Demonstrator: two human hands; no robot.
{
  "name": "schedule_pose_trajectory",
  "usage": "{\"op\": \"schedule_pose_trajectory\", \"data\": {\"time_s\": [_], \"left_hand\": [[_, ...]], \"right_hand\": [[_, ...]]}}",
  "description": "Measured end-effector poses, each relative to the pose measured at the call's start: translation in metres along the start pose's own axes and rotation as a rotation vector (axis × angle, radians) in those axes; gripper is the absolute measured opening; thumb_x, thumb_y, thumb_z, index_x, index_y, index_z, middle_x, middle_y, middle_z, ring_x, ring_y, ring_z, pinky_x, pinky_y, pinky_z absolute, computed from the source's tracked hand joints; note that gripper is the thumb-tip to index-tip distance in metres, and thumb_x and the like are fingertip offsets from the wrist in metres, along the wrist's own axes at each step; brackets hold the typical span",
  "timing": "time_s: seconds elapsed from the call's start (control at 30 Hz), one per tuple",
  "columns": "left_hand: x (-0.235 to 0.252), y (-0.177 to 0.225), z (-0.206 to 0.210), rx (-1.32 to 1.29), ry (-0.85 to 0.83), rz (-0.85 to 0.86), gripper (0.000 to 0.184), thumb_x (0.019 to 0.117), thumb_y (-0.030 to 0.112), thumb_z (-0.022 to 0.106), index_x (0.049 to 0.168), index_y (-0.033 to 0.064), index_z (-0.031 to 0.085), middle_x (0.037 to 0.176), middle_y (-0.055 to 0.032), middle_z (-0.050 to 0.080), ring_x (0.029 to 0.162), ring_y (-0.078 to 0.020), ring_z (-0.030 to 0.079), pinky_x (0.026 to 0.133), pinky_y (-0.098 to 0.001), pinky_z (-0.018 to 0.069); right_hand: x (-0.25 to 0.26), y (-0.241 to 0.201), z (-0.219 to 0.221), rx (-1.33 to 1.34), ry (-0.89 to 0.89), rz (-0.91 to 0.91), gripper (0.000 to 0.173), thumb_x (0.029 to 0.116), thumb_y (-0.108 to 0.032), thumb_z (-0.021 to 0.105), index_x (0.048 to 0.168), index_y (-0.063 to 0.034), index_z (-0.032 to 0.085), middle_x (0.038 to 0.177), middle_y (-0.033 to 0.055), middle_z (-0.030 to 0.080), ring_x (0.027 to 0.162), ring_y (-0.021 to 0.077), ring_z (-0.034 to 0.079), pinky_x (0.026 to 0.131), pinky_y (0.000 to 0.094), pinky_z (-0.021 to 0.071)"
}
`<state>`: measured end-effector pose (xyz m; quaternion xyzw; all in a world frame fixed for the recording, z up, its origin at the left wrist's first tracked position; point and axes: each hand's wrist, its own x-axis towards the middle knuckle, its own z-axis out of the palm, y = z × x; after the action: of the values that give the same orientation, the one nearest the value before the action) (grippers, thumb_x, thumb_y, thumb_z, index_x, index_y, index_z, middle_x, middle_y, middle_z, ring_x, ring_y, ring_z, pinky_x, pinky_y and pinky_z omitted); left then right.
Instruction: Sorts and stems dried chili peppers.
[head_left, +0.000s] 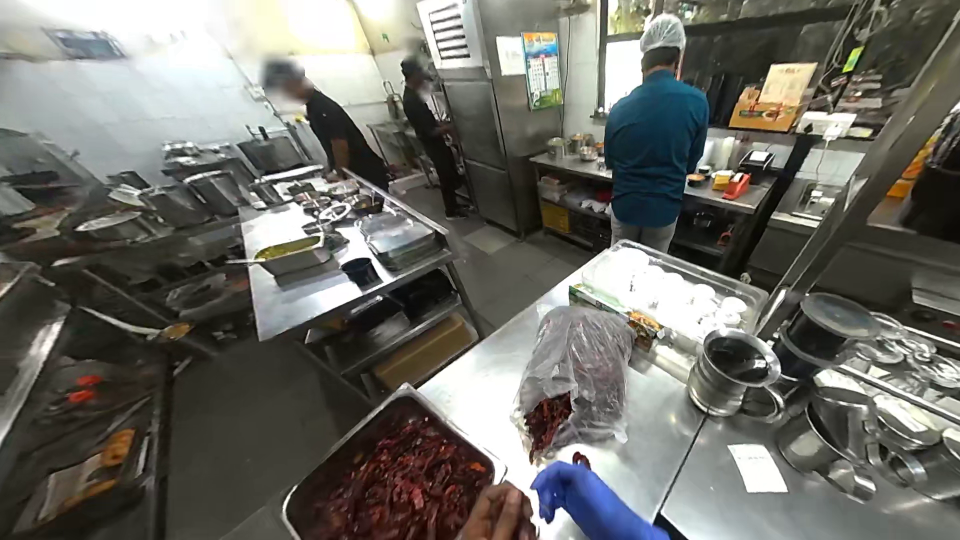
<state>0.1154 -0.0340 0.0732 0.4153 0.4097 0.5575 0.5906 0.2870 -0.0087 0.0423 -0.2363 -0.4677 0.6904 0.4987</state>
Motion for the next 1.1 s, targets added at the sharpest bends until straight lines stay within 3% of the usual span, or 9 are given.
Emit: {"op": "schedule_pose_trajectory", "data": {"time_s": [0.03,0.07,0.13,0.2,0.37,0.47,0.6,0.8,1.1], "left_hand": [[0.001,0.002,0.0,-0.032,0.024,0.016,0.014,0.1072,0.01,0.045,0.111,0.0028,0.057,0.083,-0.0058,0.066,0.061,-0.0104,0.059,0.057,-0.0263,0.0543],[0.0,0.006,0.001,-0.074,0.052,0.026,0.014,0.1068,0.01,0.046,0.109,0.004,0.059,0.081,-0.0057,0.066,0.06,-0.0099,0.059,0.056,-0.0251,0.054],[-0.001,0.013,0.002,-0.158,0.07,0.037,0.015,0.1067,0.01,0.046,0.106,0.0068,0.061,0.078,-0.0054,0.066,0.059,-0.0088,0.06,0.056,-0.0226,0.0536],[-0.002,0.021,0.001,-0.189,0.053,0.041,0.017,0.1072,0.012,0.047,0.104,0.0086,0.063,0.076,-0.005,0.067,0.059,-0.0083,0.061,0.056,-0.0219,0.0537],[-0.008,0.03,-0.001,-0.169,-0.012,-0.007,0.019,0.1086,0.014,0.044,0.104,0.0109,0.063,0.073,-0.0023,0.065,0.059,-0.0077,0.061,0.059,-0.0224,0.0547],[-0.01,0.035,0.002,-0.155,-0.022,-0.009,0.019,0.1082,0.014,0.045,0.104,0.0109,0.063,0.071,-0.002,0.065,0.059,-0.0079,0.061,0.06,-0.0228,0.0548],[-0.009,0.038,0.003,-0.151,-0.022,-0.002,0.019,0.1079,0.013,0.045,0.104,0.0101,0.063,0.072,-0.0025,0.066,0.059,-0.0086,0.062,0.06,-0.0222,0.0558],[-0.01,0.04,0.005,-0.155,-0.007,-0.006,0.017,0.107,0.011,0.046,0.105,0.0083,0.063,0.075,-0.005,0.067,0.061,-0.0091,0.063,0.06,-0.022,0.0557],[-0.01,0.043,0.008,-0.131,-0.009,0.021,0.015,0.1056,0.005,0.046,0.109,0.004,0.06,0.08,-0.0093,0.068,0.066,-0.013,0.066,0.064,-0.0248,0.058]], "right_hand": [[0.001,-0.004,-0.002,0.244,-0.072,0.003,0.074,0.0972,-0.075,0.036,0.121,-0.0124,0.067,0.105,0.0023,0.069,0.093,0.0153,0.065,0.082,0.0346,0.0546],[0.0,-0.009,-0.005,0.442,-0.166,-0.006,0.088,0.0849,-0.089,0.041,0.131,-0.0178,0.065,0.116,0.0025,0.069,0.101,0.018,0.066,0.087,0.0367,0.0554],[-0.003,-0.019,-0.006,0.61,-0.288,-0.086,0.098,0.0744,-0.096,0.043,0.139,-0.025,0.062,0.116,0.0012,0.07,0.099,0.0195,0.068,0.086,0.0387,0.057],[-0.005,-0.031,-0.004,0.571,-0.334,-0.169,0.098,0.0715,-0.099,0.04,0.136,-0.0297,0.064,0.101,-0.0014,0.071,0.089,0.0178,0.068,0.077,0.038,0.0581],[-0.008,-0.048,0.003,0.482,-0.408,-0.241,0.097,0.0725,-0.099,0.038,0.132,-0.0282,0.066,0.095,0.0014,0.073,0.082,0.0181,0.07,0.069,0.0356,0.0583],[-0.008,-0.05,0.005,0.471,-0.452,-0.249,0.096,0.0723,-0.098,0.042,0.131,-0.0263,0.066,0.095,0.0013,0.073,0.083,0.0168,0.071,0.072,0.0341,0.0582],[-0.013,-0.056,0.017,0.487,-0.334,-0.272,0.09,0.0735,-0.092,0.052,0.137,-0.0304,0.064,0.092,0.0005,0.075,0.076,0.0137,0.071,0.065,0.0317,0.058],[-0.004,-0.049,0.005,0.46,-0.456,-0.232,0.087,0.0774,-0.092,0.047,0.129,-0.0243,0.066,0.096,0.002,0.073,0.083,0.0167,0.071,0.071,0.0337,0.0578],[-0.002,-0.036,0.001,0.494,-0.409,-0.212,0.091,0.0805,-0.091,0.045,0.141,-0.0239,0.06,0.105,0.0045,0.073,0.089,0.0188,0.07,0.075,0.0355,0.0582]]}}
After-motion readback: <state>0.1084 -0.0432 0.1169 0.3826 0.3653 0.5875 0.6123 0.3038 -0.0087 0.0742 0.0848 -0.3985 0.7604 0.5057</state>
